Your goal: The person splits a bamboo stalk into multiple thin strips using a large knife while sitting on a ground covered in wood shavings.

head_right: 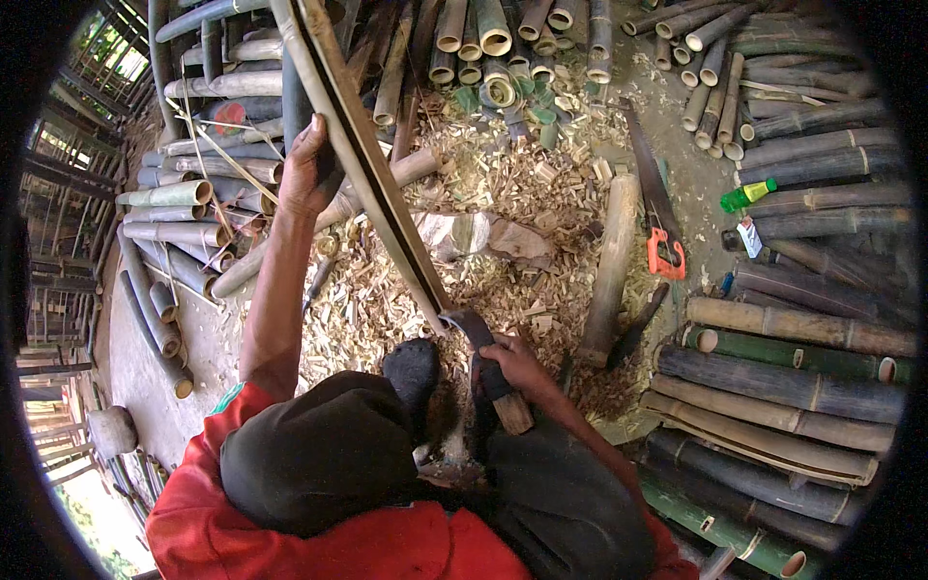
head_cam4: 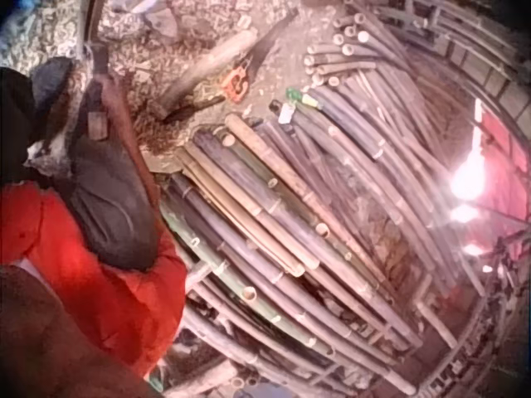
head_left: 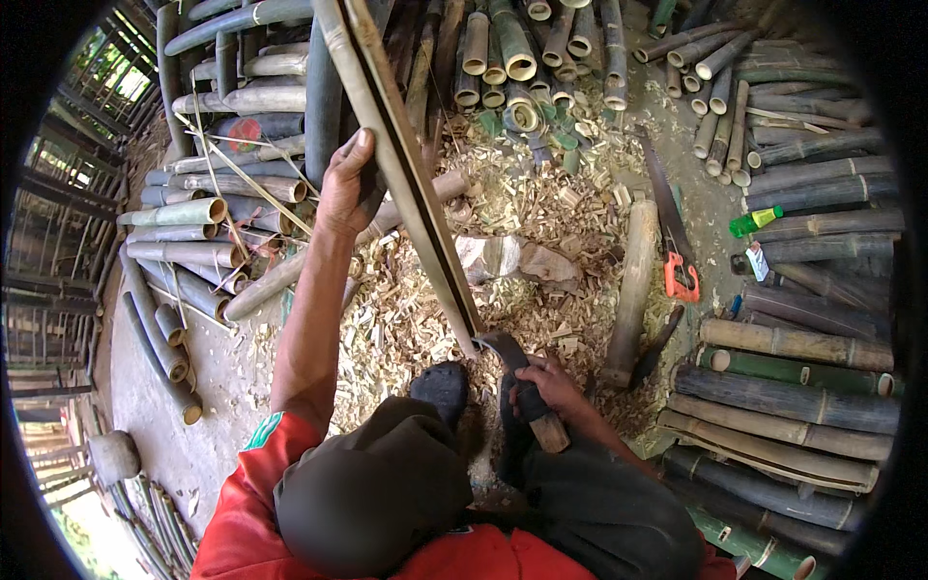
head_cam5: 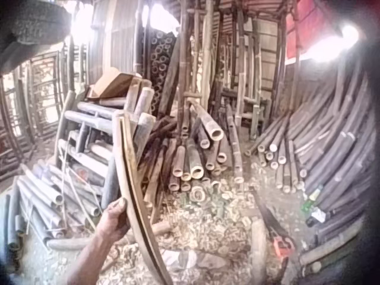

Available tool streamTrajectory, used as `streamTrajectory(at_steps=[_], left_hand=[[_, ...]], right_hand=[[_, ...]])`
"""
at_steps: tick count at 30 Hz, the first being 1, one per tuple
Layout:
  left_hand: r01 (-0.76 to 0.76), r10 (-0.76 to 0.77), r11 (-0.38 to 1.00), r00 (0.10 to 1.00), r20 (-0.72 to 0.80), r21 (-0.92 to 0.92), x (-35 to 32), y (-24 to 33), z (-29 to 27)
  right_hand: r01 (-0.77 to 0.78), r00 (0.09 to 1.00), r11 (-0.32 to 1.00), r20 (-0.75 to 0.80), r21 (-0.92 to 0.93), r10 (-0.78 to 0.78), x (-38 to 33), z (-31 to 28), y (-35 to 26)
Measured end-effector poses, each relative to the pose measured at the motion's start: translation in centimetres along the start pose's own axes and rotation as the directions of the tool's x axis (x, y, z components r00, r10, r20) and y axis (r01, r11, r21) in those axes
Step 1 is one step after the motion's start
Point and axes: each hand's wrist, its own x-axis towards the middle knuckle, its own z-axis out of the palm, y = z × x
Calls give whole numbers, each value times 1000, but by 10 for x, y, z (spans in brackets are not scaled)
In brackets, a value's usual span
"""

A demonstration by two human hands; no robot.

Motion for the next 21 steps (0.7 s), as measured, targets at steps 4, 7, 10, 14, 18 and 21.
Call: streamTrajectory(at_steps=[4,7,10,14,18,21], left_hand=[[-33,32,999,998,-45,-20,-13,10,-12],[-90,94,994,991,-94,55,-24,16,24],[-172,173,983,985,11,-63,-33,37,71],[-140,140,987,990,2,76,-14,52,67],[-160,164,983,986,-33,93,-18,56,85],[-156,159,983,987,-17,93,-20,56,89]], right_hand=[[-80,997,996,14,24,80,-18,-1,5],[60,998,997,14,-47,-60,-46,-6,-32],[481,863,789,50,-383,-502,-85,18,-112],[613,536,202,214,-764,-817,-112,68,-221],[318,215,-433,509,-843,-833,-108,96,-293],[275,107,-512,555,-814,-825,-97,105,-320]])
